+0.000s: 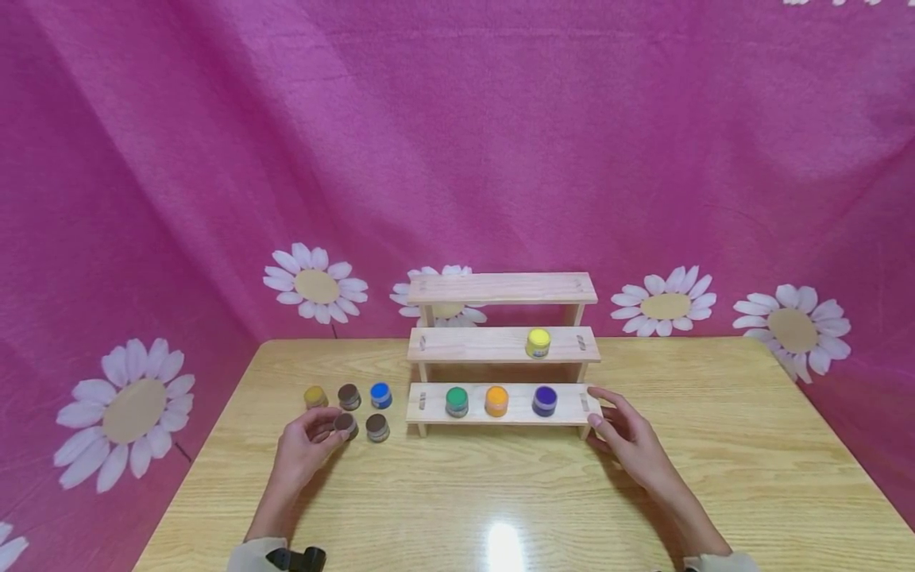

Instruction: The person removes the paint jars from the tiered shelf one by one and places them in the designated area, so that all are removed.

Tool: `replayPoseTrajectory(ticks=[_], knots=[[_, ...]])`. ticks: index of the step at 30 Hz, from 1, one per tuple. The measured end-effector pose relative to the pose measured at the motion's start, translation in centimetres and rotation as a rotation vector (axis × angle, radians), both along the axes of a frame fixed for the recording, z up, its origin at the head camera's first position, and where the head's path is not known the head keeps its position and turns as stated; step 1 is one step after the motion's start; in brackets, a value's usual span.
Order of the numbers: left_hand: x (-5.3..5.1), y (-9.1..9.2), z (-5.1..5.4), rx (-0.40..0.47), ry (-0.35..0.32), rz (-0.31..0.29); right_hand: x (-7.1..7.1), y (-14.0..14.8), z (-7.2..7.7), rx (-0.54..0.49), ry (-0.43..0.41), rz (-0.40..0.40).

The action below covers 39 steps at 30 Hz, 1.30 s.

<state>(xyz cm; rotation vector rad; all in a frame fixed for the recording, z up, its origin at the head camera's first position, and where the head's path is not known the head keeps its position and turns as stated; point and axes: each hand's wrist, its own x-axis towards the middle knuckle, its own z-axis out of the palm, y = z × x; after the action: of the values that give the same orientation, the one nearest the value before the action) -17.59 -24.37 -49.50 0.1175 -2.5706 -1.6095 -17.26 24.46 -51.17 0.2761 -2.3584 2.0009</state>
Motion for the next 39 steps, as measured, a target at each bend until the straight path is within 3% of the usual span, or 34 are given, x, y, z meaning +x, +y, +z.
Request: replayPoseTrajectory(ticks=[5, 10, 19, 25, 30, 35, 39], knots=[[0.1, 0.2, 0.5, -0.037, -0.018, -0.001, 0.1, 0.1, -0.1, -0.004, -0.008, 0.005], [0.1, 0.7, 1.5, -0.043, 0.033, 0.001, 0.0, 0.1, 0.0, 0.003, -0.019, -0.003], [0.5, 3.0, 3.7, 0.088, 0.136, 0.014, -0.2, 0.1, -0.1, 0.005, -0.020, 0.000], [0.4, 5.3, 4.3, 0.097, 0.193, -0.045, -0.1, 0.2, -0.2, 0.000, -0.008, 0.005], [-0.1, 7.4, 4.6, 0.148, 0.219, -0.119, -0.1, 0.2, -0.1, -0.006, -0.013, 0.003], [-0.6, 9.6, 5.1, 0.139, 0.234, -0.145, 0.0, 0.2, 0.0, -0.005, -0.019, -0.001], [-1.1, 11.1, 5.5, 0.189, 0.277, -0.185, 0.0, 0.1, 0.0, -0.003, -0.020, 0.000]])
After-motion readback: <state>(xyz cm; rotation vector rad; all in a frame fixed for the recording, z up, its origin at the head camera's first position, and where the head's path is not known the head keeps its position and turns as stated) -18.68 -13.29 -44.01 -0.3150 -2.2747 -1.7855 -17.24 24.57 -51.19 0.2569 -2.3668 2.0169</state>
